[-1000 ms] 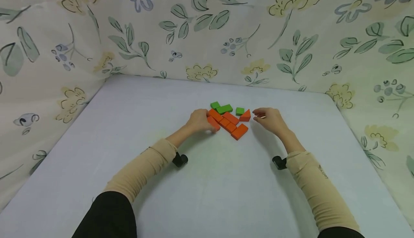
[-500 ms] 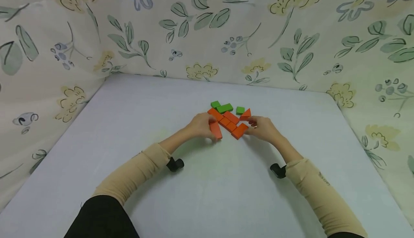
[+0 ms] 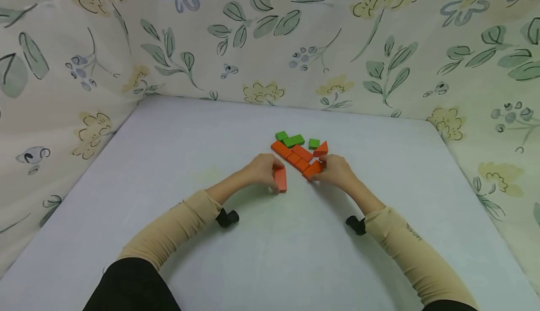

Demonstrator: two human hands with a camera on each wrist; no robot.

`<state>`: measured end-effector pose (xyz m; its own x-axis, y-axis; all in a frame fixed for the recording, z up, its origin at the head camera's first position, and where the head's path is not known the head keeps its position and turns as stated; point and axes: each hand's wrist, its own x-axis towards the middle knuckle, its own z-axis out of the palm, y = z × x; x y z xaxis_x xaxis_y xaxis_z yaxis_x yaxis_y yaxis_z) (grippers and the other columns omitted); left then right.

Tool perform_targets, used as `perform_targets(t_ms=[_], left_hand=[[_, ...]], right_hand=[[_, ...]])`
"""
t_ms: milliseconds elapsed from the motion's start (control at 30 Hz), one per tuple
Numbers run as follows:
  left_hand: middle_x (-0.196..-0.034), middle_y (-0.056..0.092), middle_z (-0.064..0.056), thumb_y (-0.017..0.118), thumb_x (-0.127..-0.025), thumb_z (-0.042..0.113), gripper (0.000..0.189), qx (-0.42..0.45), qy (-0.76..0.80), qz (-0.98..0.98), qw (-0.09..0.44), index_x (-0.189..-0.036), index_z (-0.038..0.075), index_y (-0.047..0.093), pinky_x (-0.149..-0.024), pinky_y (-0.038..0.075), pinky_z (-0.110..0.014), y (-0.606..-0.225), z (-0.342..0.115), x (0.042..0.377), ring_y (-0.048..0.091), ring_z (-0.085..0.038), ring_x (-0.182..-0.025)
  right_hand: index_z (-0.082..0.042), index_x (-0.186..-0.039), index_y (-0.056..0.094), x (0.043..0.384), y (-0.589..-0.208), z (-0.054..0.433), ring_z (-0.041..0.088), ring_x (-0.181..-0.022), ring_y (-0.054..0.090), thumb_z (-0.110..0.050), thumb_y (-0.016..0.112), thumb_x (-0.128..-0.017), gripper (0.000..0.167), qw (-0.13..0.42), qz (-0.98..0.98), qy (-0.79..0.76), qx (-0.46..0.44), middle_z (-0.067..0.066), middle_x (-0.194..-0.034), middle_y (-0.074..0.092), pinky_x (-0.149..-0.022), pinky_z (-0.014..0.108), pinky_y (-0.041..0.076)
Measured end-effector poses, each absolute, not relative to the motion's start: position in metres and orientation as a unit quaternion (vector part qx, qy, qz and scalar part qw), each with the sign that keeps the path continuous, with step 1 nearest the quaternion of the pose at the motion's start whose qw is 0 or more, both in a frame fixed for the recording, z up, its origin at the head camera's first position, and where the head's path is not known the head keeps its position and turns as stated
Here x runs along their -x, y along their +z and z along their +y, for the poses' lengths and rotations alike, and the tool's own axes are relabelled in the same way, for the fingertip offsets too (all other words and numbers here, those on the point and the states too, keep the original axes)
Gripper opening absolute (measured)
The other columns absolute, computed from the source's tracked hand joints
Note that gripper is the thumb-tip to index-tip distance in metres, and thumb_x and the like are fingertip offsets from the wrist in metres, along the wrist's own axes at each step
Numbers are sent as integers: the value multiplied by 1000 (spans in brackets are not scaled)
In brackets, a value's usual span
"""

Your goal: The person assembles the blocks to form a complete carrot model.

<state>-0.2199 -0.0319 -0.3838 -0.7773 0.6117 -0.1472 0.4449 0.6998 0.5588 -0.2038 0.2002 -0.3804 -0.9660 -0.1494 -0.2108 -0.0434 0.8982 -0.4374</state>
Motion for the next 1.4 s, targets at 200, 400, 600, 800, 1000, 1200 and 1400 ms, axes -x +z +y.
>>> perform_targets(t_ms=[200, 400, 600, 800, 1000, 1200, 1400], left_hand=[[-109, 64, -10, 87, -68, 13, 62, -314, 242, 901, 174, -124, -1, 65, -82, 45, -29, -385, -37, 218, 54, -20, -95], [-113, 64, -11, 88, -67, 14, 62, -326, 245, 894, 187, -123, -1, 66, -86, 45, -30, -385, -40, 215, 54, -21, -100], [-116, 65, -9, 90, -66, 17, 64, -340, 257, 881, 205, -123, 2, 67, -88, 44, -30, -390, -43, 215, 54, -19, -102], [-116, 65, -6, 91, -66, 18, 64, -345, 268, 873, 219, -124, 4, 67, -87, 44, -28, -391, -44, 215, 54, -17, -101], [-112, 67, -6, 92, -65, 17, 63, -355, 264, 872, 211, -122, 4, 68, -83, 45, -27, -391, -45, 217, 55, -16, -95], [-113, 67, -7, 91, -65, 17, 63, -356, 263, 871, 212, -122, 3, 68, -84, 45, -27, -391, -44, 217, 56, -16, -96], [-114, 68, -6, 92, -65, 17, 63, -351, 259, 875, 211, -122, 3, 68, -87, 44, -29, -390, -42, 216, 55, -17, -100]], right_hand=[[14, -128, 54, 203, -381, 199, 30, -94, 52, -30, 83, -77, 74, 118, 968, -215, 57, 27, -118, 60, -86, 43, 48], [15, -124, 56, 201, -380, 203, 33, -97, 54, -26, 82, -76, 68, 113, 966, -219, 73, 26, -114, 61, -86, 45, 48], [11, -124, 58, 197, -379, 212, 32, -97, 54, -27, 80, -76, 64, 116, 962, -232, 86, 21, -111, 62, -84, 44, 49], [9, -125, 59, 184, -375, 210, 36, -108, 57, -20, 81, -75, 62, 116, 942, -282, 138, 21, -119, 62, -90, 46, 49], [9, -122, 61, 173, -377, 196, 32, -106, 59, -15, 84, -73, 59, 109, 929, -292, 201, 18, -116, 64, -91, 43, 50], [8, -118, 63, 168, -377, 182, 30, -101, 61, -14, 86, -70, 58, 109, 925, -276, 236, 16, -111, 66, -87, 42, 51], [8, -118, 63, 166, -377, 174, 30, -99, 61, -14, 86, -69, 58, 126, 923, -263, 252, 16, -113, 66, -86, 42, 51]])
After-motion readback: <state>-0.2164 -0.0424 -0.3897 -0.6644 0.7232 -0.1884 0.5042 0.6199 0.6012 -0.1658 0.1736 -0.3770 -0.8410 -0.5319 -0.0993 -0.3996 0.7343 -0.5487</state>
